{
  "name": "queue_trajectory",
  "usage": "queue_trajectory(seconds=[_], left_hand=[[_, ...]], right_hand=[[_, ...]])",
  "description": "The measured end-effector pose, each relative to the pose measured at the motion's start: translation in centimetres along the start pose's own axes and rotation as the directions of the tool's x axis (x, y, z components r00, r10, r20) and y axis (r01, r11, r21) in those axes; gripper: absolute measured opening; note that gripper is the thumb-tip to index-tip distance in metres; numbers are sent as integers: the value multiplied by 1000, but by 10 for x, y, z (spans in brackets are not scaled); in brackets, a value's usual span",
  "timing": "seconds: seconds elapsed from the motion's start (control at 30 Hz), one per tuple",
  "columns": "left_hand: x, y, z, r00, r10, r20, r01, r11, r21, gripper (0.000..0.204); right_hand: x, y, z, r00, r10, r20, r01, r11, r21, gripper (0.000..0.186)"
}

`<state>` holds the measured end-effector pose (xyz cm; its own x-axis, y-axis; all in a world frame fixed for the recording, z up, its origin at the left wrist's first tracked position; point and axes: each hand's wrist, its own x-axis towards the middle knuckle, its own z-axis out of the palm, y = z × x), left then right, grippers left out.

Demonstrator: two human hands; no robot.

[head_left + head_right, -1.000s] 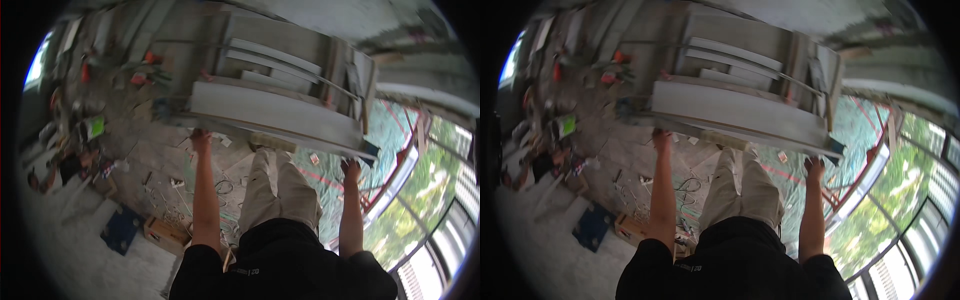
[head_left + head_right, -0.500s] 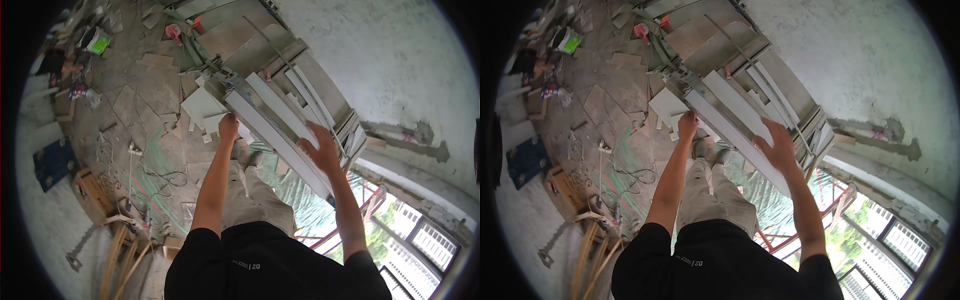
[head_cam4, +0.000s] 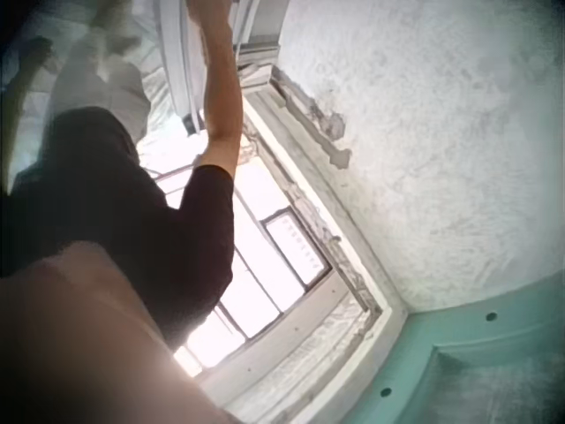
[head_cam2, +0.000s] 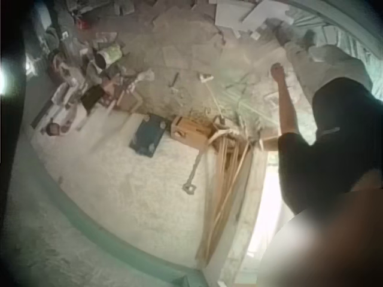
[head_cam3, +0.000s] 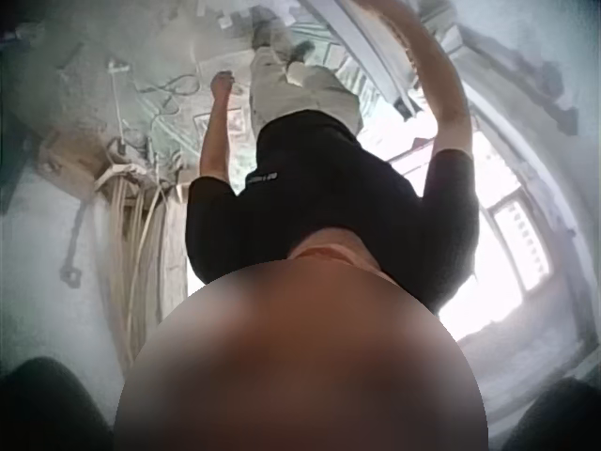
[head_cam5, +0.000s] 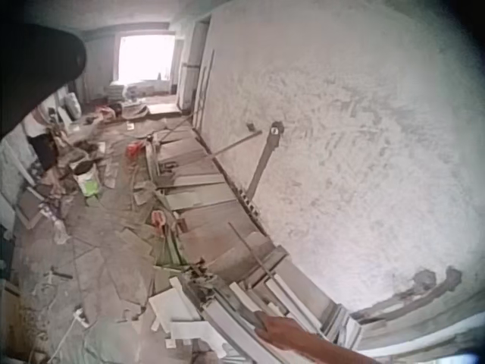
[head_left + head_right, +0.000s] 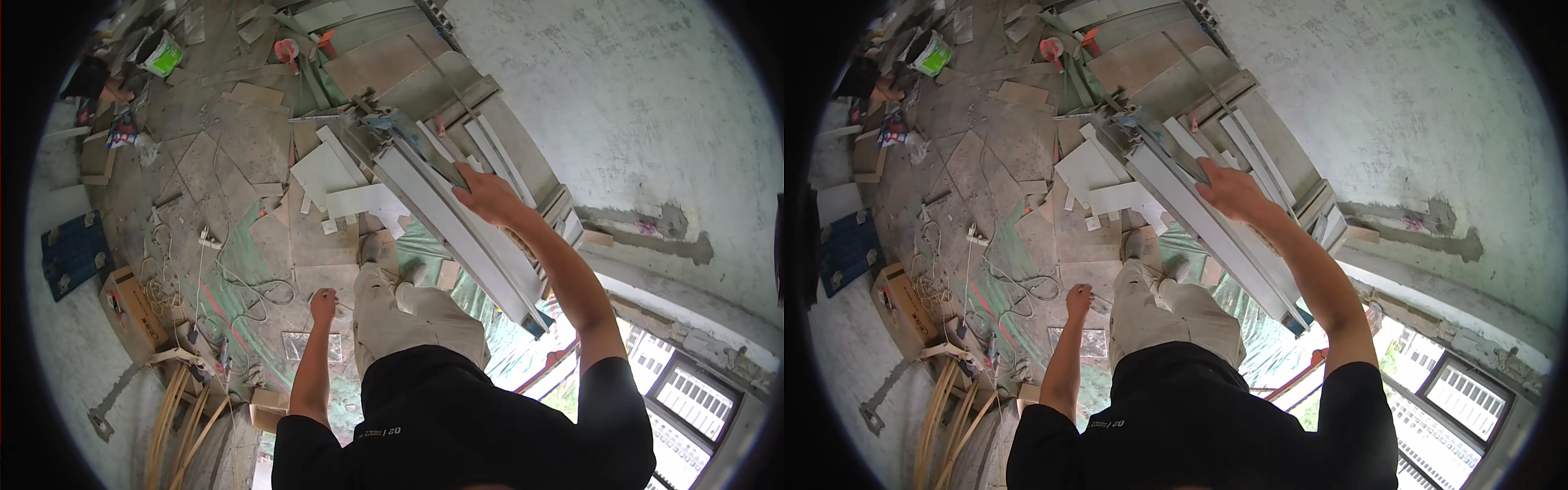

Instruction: Measuring a window frame and cutting ceramic tiles using a manual tile cutter.

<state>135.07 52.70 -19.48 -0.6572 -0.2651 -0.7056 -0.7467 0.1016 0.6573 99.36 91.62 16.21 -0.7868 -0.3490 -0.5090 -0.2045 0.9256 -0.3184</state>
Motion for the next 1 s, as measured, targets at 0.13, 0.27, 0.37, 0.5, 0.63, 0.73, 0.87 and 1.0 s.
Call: queue_trajectory(seconds=[0.13, 0.27, 0.37, 0.5, 0.63, 0.73, 0.87, 1.0], left_hand=[[-1, 24, 10, 999, 2, -48, -5, 999, -49, 34], [10, 86, 76, 990, 143, -19, -143, 988, -52, 33], [5, 118, 137, 980, 165, 108, -136, 962, -238, 34], [-16, 173, 244, 953, 42, 300, 99, 892, -440, 32], [-16, 189, 304, 952, 101, 289, 37, 898, -437, 36], [-2, 187, 317, 973, -7, 231, 70, 961, -266, 47], [-12, 198, 348, 997, 3, 83, 10, 987, -161, 46], [-24, 205, 346, 988, -1, 156, 39, 971, -237, 52]], right_hand=[[-36, 18, 12, 998, 32, 53, -30, 999, -44, 57], [-123, 69, 45, 993, 102, 64, -102, 995, 2, 58], [-199, 108, 65, 969, 174, 176, -178, 984, 10, 60], [-308, 180, 117, 964, 233, 124, -243, 967, 74, 57], [-408, 237, 146, 945, 296, 139, -316, 936, 153, 54], [-463, 270, 165, 939, 326, 107, -337, 935, 111, 51], [-523, 306, 194, 920, 380, 92, -390, 909, 144, 37], [-554, 325, 206, 923, 382, 48, -385, 910, 154, 31]])
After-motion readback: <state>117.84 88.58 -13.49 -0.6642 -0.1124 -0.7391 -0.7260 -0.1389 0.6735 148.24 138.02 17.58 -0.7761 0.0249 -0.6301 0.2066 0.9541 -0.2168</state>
